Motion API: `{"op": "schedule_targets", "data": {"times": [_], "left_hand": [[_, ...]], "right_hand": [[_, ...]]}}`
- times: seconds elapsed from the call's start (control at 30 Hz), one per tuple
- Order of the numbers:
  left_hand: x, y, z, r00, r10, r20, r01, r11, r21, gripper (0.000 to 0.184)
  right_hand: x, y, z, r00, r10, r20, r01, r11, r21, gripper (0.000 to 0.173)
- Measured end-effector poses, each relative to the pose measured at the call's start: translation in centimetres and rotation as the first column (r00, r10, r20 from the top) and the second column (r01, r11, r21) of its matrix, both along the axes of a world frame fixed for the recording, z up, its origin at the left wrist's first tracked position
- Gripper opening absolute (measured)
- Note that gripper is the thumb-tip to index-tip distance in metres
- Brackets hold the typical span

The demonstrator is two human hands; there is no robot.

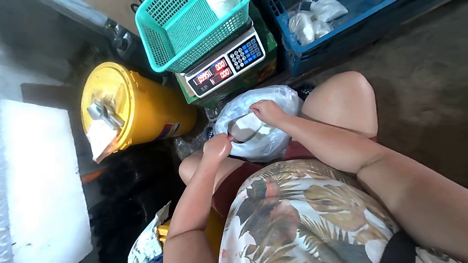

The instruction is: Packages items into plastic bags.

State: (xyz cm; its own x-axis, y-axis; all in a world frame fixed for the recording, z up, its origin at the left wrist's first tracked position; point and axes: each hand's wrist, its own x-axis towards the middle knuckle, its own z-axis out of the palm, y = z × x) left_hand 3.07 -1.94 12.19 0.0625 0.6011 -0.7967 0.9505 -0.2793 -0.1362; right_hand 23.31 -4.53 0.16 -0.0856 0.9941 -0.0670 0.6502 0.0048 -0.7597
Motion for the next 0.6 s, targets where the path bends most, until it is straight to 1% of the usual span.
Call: {"op": "schedule_targets", "data": {"times": [0.03, 0.1, 0.2, 0.27, 0.3, 0.33, 0.4, 0.5, 0.57, 0.6], "left_hand": [[-0.7, 0.1, 0.1, 0.999, 0.023, 0.035, -0.022, 1.000, -0.004, 0.048], [-3.4, 0.4, -0.2, 0.981, 0.090, 0.170, -0.088, 0.996, -0.023, 0.046], [-7.8, 0.5, -0.8, 0.896, 0.174, 0.408, -0.161, 0.985, -0.066, 0.036], [-9.9, 0.6, -1.2, 0.834, 0.258, 0.488, -0.224, 0.966, -0.128, 0.029], [-10.8, 0.5, -1.6, 0.814, 0.294, 0.502, -0.253, 0.956, -0.151, 0.026], [-11.4, 0.5, -1.8, 0.809, 0.320, 0.493, -0.273, 0.947, -0.167, 0.025], [-11.4, 0.6, -2.2, 0.845, 0.328, 0.423, -0.277, 0.944, -0.179, 0.028], [-8.5, 1.3, -3.5, 0.948, 0.213, 0.237, -0.171, 0.968, -0.186, 0.039], [-6.0, 1.5, -5.2, 0.984, 0.132, 0.119, -0.112, 0.980, -0.165, 0.046], [-4.7, 1.4, -5.8, 0.994, 0.093, 0.060, -0.084, 0.986, -0.142, 0.048]], "right_hand": [[0.2, 0.0, 0.2, 1.000, 0.000, -0.008, 0.000, 1.000, -0.024, 0.028], [0.3, 0.1, -0.3, 1.000, -0.025, -0.014, 0.024, 1.000, -0.010, 0.027], [0.7, 0.3, -0.6, 0.997, -0.068, -0.031, 0.067, 0.997, -0.039, 0.027], [1.7, 0.3, -0.1, 0.995, -0.088, -0.036, 0.084, 0.991, -0.107, 0.028], [2.0, 0.4, -0.2, 0.994, -0.102, -0.034, 0.098, 0.989, -0.114, 0.029], [2.2, 0.5, -0.5, 0.992, -0.119, -0.034, 0.115, 0.987, -0.113, 0.029], [2.4, 0.7, -0.6, 0.989, -0.145, -0.035, 0.140, 0.983, -0.121, 0.029], [2.9, 0.7, 0.0, 0.987, -0.159, -0.022, 0.154, 0.978, -0.143, 0.030], [2.9, 0.7, -0.3, 0.984, -0.178, -0.016, 0.174, 0.976, -0.127, 0.029], [2.8, 0.8, -0.1, 0.984, -0.177, -0.011, 0.173, 0.974, -0.146, 0.030]]}}
